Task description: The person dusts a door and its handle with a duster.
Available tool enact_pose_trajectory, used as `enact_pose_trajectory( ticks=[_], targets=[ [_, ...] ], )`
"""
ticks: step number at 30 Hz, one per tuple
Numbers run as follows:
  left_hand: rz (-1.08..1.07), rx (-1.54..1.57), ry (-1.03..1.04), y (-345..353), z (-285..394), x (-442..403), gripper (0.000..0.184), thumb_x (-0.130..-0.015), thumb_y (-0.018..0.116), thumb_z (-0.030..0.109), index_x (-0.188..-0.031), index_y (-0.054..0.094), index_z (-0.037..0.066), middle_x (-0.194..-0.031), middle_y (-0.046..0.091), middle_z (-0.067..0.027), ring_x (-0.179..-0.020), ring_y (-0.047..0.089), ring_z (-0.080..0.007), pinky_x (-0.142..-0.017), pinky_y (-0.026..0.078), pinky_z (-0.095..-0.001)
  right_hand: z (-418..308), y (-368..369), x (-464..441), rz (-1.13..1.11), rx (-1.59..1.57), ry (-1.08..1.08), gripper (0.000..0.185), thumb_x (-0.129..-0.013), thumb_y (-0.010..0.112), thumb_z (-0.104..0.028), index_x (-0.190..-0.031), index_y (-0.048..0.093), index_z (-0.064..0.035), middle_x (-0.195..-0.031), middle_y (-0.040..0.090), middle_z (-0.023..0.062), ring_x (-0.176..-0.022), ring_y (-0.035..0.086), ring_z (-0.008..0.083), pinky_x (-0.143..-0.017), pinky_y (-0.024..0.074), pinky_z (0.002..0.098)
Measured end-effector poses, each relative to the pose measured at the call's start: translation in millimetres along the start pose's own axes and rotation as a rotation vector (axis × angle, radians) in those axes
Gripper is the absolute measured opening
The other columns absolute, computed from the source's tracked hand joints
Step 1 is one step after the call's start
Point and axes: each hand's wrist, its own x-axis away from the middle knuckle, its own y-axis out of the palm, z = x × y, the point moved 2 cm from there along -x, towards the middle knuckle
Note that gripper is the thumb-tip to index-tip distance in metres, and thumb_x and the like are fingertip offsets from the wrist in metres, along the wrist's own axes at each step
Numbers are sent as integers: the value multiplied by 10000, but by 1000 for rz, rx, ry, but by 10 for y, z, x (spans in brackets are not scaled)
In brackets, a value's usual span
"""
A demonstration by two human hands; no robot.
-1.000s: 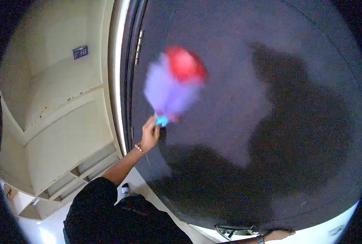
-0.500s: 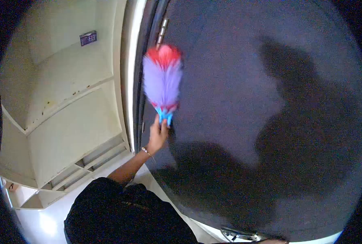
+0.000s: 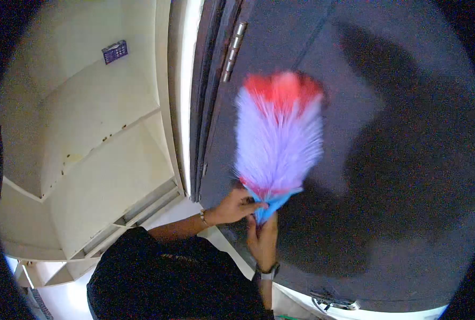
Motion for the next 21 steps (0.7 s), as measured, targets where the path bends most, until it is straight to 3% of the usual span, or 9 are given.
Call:
enact_pose_trajectory(
  ticks=[2,3,5,6,8,10,12,17,21],
  targets=[
    [-81,-89,122,-109,17,-43,153,-742,602,137,-851,608,31,-780,552,-103,-788,546,-222,-637,421,-319,99,139,27,-52,-78,280,290,-836,437,-71,-1101,370,25,-803,522,148,-685,514,231,-623,401,309],
    [-89,-128,162,-183,80,-73,165,-746,594,133,-874,600,29,-837,542,-119,-837,532,-243,-681,422,-323,37,219,-49,-51,-81,282,290,-836,437,-71,-1101,370,25,-803,522,148,-685,514,231,-623,401,309],
    [-52,-270,309,-334,44,-131,193,-753,567,97,-924,564,8,-978,494,-159,-920,501,-296,-774,415,-330,-171,308,-197,354,8,14,237,-847,391,-50,-1070,369,25,-696,521,158,-575,506,227,-527,400,309],
    [-61,-263,299,-441,-25,-151,193,-753,567,97,-924,564,8,-978,494,-159,-920,501,-296,-774,415,-330,-126,347,-190,355,10,28,237,-847,391,-50,-1070,369,25,-696,521,158,-575,506,227,-527,400,309],
    [127,-259,154,-769,-164,-187,175,-749,520,39,-916,548,-7,-995,485,-162,-927,498,-301,-779,414,-335,179,449,-180,66,89,356,378,-788,444,-29,-1128,300,48,-846,542,254,-684,533,407,-566,425,409],
    [252,-368,178,-1116,-246,-214,180,-730,473,-13,-894,546,-18,-1017,464,-169,-922,506,-285,-741,436,-315,342,507,-144,-47,263,413,425,-776,466,-42,-1145,277,54,-846,546,256,-717,530,426,-567,415,455],
    [330,-324,-185,-1363,-427,-183,251,-714,457,-38,-952,529,-5,-1023,456,-157,-926,504,-255,-694,456,-280,373,569,-134,-246,595,334,435,-764,482,-48,-1137,284,61,-808,542,262,-683,529,424,-561,396,484],
    [345,-263,-116,-1637,-624,-258,332,-737,452,-47,-1063,468,14,-1029,459,-115,-952,486,-206,-668,464,-251,428,758,-134,179,312,369,394,-753,429,16,-1118,288,63,-675,510,243,-595,510,412,-500,393,425],
    [287,-227,-122,-1693,-749,-330,340,-768,437,-36,-1101,451,31,-1016,474,-92,-928,494,-178,-673,458,-242,363,1007,-170,135,431,435,441,-751,482,-52,-1127,283,63,-723,536,258,-640,534,416,-509,401,455]
  ],
)
